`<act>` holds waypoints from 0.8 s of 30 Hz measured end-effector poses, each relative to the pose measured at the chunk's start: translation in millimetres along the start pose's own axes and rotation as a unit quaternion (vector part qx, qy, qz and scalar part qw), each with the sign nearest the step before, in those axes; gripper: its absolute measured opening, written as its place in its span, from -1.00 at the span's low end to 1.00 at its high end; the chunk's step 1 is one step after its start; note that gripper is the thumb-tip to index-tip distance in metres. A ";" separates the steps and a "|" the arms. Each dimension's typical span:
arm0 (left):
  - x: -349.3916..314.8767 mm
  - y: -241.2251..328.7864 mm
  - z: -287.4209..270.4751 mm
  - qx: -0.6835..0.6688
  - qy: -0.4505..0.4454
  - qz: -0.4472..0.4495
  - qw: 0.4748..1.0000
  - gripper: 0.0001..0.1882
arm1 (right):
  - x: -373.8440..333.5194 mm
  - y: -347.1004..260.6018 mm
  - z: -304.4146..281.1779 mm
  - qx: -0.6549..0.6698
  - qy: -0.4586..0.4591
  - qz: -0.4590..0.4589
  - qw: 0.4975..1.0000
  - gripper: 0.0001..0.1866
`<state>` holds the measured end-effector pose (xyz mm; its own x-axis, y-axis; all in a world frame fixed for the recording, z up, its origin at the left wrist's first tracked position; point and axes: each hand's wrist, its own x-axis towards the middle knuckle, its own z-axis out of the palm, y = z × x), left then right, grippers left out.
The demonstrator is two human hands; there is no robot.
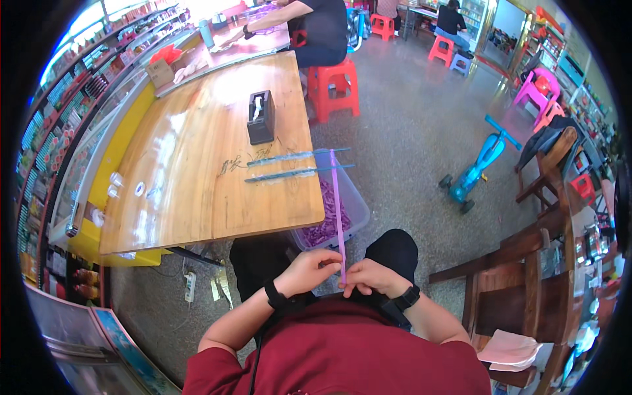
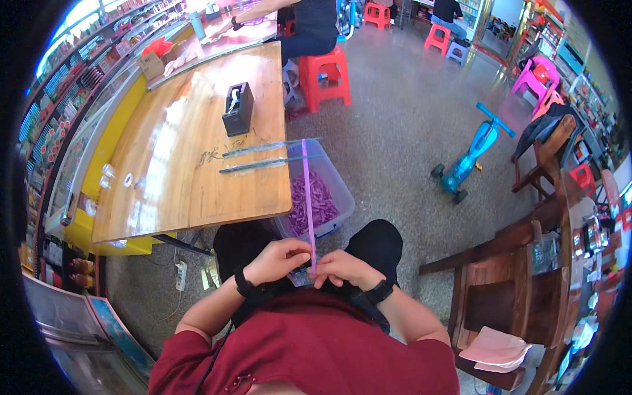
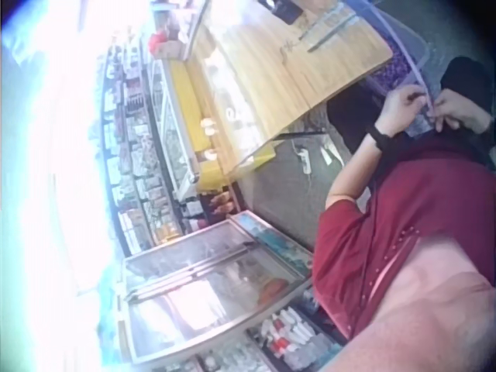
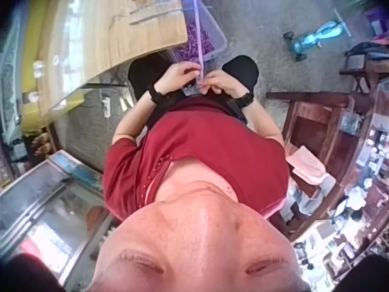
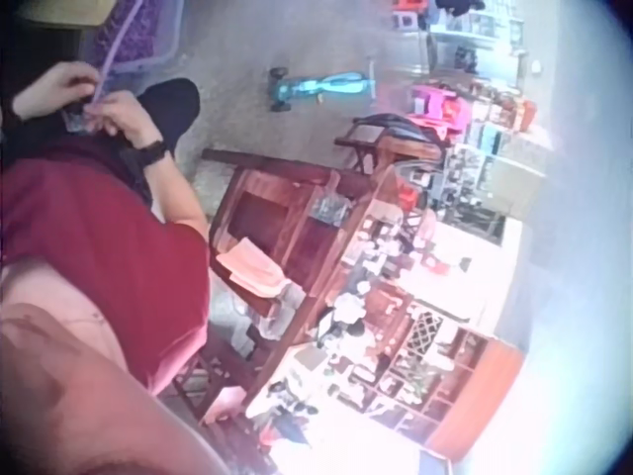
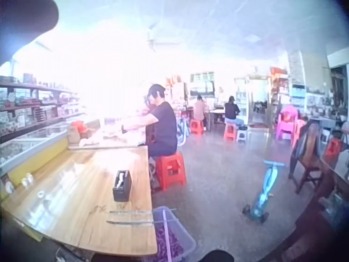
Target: The person is preparing and organizing thin purple strips of material on a table.
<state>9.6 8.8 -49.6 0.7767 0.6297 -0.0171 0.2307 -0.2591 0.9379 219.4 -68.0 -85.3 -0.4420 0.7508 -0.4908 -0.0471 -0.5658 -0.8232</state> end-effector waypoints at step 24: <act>-1.2 -14.1 14.3 -0.037 0.030 -0.044 0.998 -0.85 | -3.1 -9.6 -12.8 -0.034 0.161 -0.126 0.978 -0.70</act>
<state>13.8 1.2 -67.8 0.7188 0.6904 -0.0816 0.2506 -0.1479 0.9567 232.6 -60.6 -79.5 -0.1173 0.9383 -0.3252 -0.0546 -0.3331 -0.9413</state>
